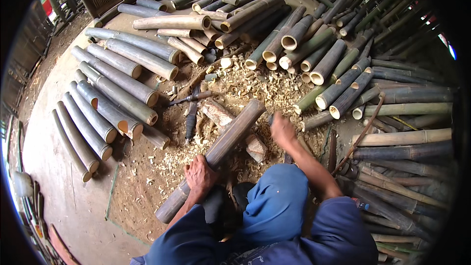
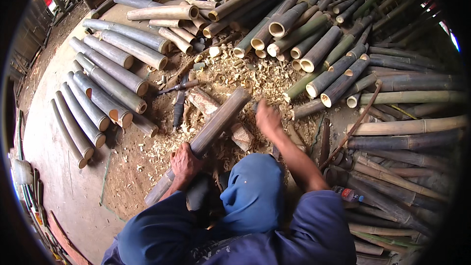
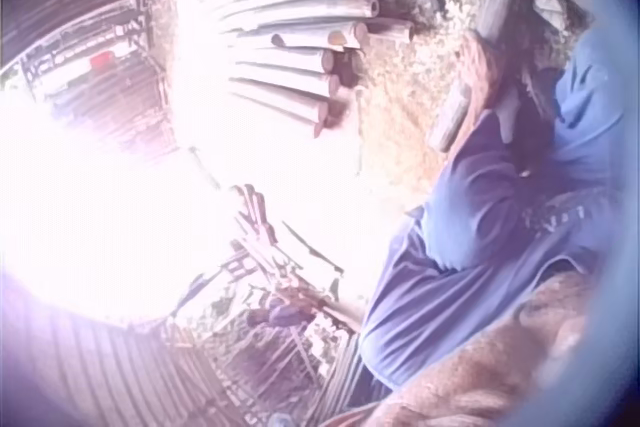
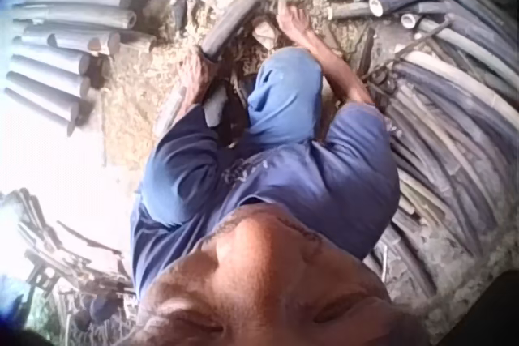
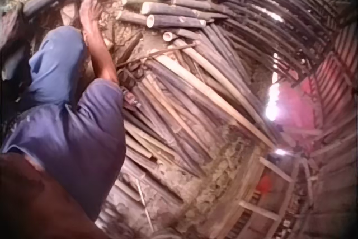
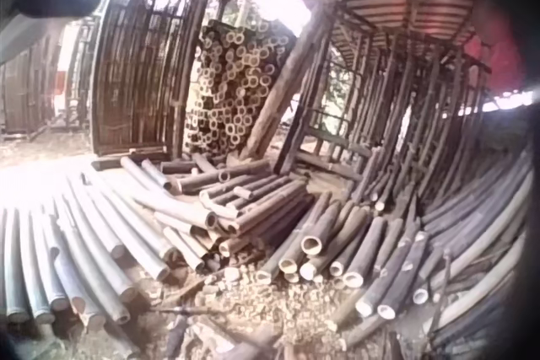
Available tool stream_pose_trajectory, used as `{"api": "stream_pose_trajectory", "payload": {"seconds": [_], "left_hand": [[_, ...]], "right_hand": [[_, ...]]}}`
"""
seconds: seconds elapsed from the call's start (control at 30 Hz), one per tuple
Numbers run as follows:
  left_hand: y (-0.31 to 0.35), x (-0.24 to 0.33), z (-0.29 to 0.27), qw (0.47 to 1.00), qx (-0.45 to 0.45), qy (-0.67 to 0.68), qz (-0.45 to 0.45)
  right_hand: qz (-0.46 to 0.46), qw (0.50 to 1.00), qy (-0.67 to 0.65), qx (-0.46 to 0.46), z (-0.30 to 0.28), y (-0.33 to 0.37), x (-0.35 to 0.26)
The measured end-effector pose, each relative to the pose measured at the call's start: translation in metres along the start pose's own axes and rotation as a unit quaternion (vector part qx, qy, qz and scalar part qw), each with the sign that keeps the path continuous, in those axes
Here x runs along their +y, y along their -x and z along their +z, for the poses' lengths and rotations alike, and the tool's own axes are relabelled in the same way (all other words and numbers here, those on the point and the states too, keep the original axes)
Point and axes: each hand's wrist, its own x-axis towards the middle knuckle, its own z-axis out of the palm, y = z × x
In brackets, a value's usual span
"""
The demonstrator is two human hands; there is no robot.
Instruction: The person uses a tool to drill holes into segments of bamboo and then fits them together.
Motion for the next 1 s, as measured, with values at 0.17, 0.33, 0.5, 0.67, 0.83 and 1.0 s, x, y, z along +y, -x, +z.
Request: {"api": "stream_pose_trajectory", "payload": {"seconds": [0.17, 0.33, 0.5, 0.67, 0.83, 1.0], "left_hand": [[-0.002, -0.010, 0.007, 0.999, 0.039, -0.013, -0.008], [0.003, -0.011, 0.008, 0.999, 0.037, -0.025, 0.005], [0.005, -0.012, -0.004, 0.998, 0.054, -0.031, -0.013], [-0.002, 0.003, 0.005, 0.997, 0.069, -0.018, 0.014], [0.003, -0.007, 0.000, 0.999, 0.040, -0.020, 0.004], [-0.014, 0.007, -0.024, 0.994, -0.106, 0.027, 0.000]], "right_hand": [[0.060, 0.994, -0.088, 0.000, -0.038, 0.000, -0.009], [-0.009, 0.999, 0.038, 0.002, -0.010, 0.000, -0.011], [0.068, 0.991, -0.078, -0.085, -0.032, 0.003, -0.051], [0.121, 0.992, -0.013, 0.024, -0.031, -0.026, -0.004], [0.096, 0.984, -0.148, -0.005, -0.006, -0.007, -0.022], [0.215, 0.964, -0.125, 0.099, 0.041, -0.013, 0.046]]}}
